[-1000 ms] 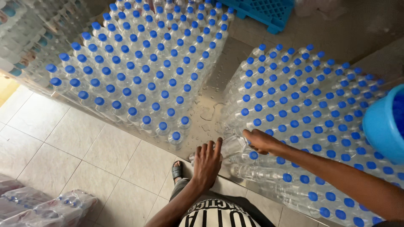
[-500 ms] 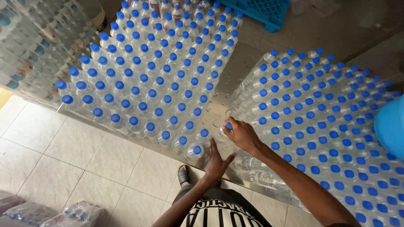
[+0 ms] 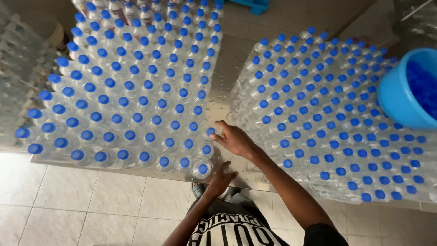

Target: The person repeatedly picks up blue bottle caps from a blue bucket and screws them onto empty plastic water bottles arranged on a metal table. The person handles the bottles and caps by hand, working through the rows of bottles.

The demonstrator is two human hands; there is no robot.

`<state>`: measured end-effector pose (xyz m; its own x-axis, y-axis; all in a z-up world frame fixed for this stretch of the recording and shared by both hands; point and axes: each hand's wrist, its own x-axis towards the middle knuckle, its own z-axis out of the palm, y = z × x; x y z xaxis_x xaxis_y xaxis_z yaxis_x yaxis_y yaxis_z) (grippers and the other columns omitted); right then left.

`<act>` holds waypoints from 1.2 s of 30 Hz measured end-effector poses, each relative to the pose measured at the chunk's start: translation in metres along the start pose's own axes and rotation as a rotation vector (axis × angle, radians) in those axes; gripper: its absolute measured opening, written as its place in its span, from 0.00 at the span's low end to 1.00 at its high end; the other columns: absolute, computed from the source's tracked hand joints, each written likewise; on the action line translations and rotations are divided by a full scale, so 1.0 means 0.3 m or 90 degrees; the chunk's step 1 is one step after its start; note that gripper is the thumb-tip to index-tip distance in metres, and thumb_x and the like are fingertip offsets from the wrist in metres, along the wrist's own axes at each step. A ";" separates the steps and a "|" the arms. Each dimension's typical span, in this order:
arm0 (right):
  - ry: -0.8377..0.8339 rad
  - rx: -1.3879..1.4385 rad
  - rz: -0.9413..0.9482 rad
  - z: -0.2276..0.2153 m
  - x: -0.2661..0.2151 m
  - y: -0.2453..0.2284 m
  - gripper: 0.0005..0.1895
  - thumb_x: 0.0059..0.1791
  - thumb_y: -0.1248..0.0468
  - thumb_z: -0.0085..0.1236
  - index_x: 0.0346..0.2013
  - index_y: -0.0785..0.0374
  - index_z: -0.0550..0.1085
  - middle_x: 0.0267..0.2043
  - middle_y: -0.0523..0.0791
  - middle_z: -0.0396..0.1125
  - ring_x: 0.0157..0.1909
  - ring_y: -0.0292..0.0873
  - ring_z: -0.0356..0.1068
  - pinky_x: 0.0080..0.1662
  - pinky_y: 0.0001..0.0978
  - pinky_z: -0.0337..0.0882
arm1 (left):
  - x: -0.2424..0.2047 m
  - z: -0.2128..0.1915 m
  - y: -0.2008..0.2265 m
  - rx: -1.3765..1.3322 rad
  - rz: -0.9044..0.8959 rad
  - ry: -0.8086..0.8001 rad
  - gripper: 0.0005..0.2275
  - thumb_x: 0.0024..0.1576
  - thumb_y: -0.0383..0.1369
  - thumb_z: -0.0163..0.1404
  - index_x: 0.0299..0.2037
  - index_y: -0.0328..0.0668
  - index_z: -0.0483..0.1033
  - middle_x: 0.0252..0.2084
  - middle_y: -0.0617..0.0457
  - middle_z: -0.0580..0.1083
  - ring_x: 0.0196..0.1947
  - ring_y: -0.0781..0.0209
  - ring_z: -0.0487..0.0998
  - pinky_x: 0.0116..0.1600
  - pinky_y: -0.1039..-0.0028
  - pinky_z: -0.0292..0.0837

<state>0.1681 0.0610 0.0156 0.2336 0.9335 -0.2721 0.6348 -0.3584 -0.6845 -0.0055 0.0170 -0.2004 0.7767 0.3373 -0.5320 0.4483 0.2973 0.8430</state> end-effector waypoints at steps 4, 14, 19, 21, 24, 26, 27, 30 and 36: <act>0.163 -0.338 0.029 -0.197 -0.085 0.206 0.23 0.56 0.47 0.58 0.61 0.56 0.74 0.41 0.49 0.74 0.52 0.57 0.74 0.51 0.56 0.75 | 0.006 0.012 0.046 0.031 0.005 -0.001 0.34 0.64 0.45 0.60 0.79 0.55 0.57 0.74 0.38 0.68 0.70 0.47 0.75 0.74 0.53 0.71; 0.225 -0.477 -0.048 -0.224 -0.056 0.549 0.17 0.54 0.51 0.63 0.51 0.56 0.74 0.30 0.44 0.72 0.40 0.52 0.75 0.47 0.52 0.69 | -0.029 0.092 0.407 0.283 -0.021 0.045 0.34 0.65 0.50 0.50 0.81 0.56 0.52 0.77 0.49 0.65 0.70 0.55 0.76 0.71 0.60 0.75; 0.221 -0.362 -0.137 -0.198 -0.113 0.499 0.15 0.48 0.51 0.66 0.42 0.52 0.74 0.23 0.41 0.71 0.36 0.50 0.76 0.45 0.51 0.71 | -0.118 0.121 0.604 0.269 0.104 0.208 0.44 0.61 0.43 0.61 0.84 0.48 0.47 0.83 0.39 0.53 0.81 0.37 0.56 0.80 0.48 0.59; 0.211 -0.319 -0.156 -0.248 -0.179 0.402 0.16 0.47 0.49 0.66 0.42 0.51 0.74 0.22 0.39 0.71 0.35 0.49 0.76 0.44 0.48 0.72 | -0.112 0.114 0.640 0.281 0.153 0.251 0.48 0.58 0.46 0.65 0.84 0.46 0.45 0.84 0.38 0.49 0.83 0.35 0.50 0.81 0.47 0.53; 0.096 -0.208 -0.149 -0.383 -0.323 0.207 0.15 0.49 0.54 0.67 0.46 0.53 0.77 0.24 0.43 0.74 0.37 0.50 0.77 0.46 0.48 0.71 | -0.103 0.125 0.661 0.239 0.309 0.289 0.57 0.48 0.47 0.73 0.83 0.40 0.44 0.82 0.33 0.50 0.82 0.29 0.47 0.82 0.42 0.49; 0.032 -0.131 -0.152 -0.450 -0.393 0.117 0.20 0.53 0.55 0.66 0.58 0.49 0.74 0.32 0.43 0.77 0.41 0.46 0.77 0.53 0.45 0.71 | -0.120 0.137 0.693 0.228 0.341 0.201 0.59 0.45 0.50 0.73 0.83 0.40 0.46 0.69 0.33 0.73 0.71 0.27 0.69 0.75 0.37 0.65; 0.033 -0.132 -0.155 -0.484 -0.420 0.084 0.20 0.53 0.55 0.66 0.58 0.49 0.74 0.32 0.43 0.77 0.41 0.46 0.77 0.53 0.45 0.71 | -0.108 0.143 0.671 0.229 0.342 0.204 0.59 0.45 0.50 0.73 0.83 0.40 0.46 0.69 0.33 0.73 0.71 0.27 0.69 0.75 0.37 0.65; -0.067 -0.117 -0.183 -0.563 -0.493 0.021 0.22 0.57 0.59 0.59 0.66 0.56 0.71 0.43 0.51 0.77 0.52 0.56 0.77 0.58 0.53 0.72 | -0.094 0.159 0.617 0.142 0.355 0.182 0.42 0.48 0.48 0.73 0.73 0.53 0.67 0.62 0.45 0.80 0.64 0.36 0.79 0.67 0.48 0.77; -0.148 -0.372 -0.180 -0.548 -0.488 0.201 0.20 0.63 0.48 0.42 0.58 0.59 0.70 0.43 0.53 0.75 0.53 0.57 0.76 0.55 0.54 0.75 | -0.098 0.182 0.623 0.309 0.343 0.142 0.37 0.46 0.43 0.71 0.69 0.59 0.69 0.58 0.49 0.81 0.59 0.38 0.82 0.63 0.49 0.80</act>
<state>0.2933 -0.0953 0.1253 -0.1219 0.9397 -0.3196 0.9561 0.0247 -0.2919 0.0796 0.0139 -0.0228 0.8589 0.5121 0.0036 0.2160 -0.3685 0.9042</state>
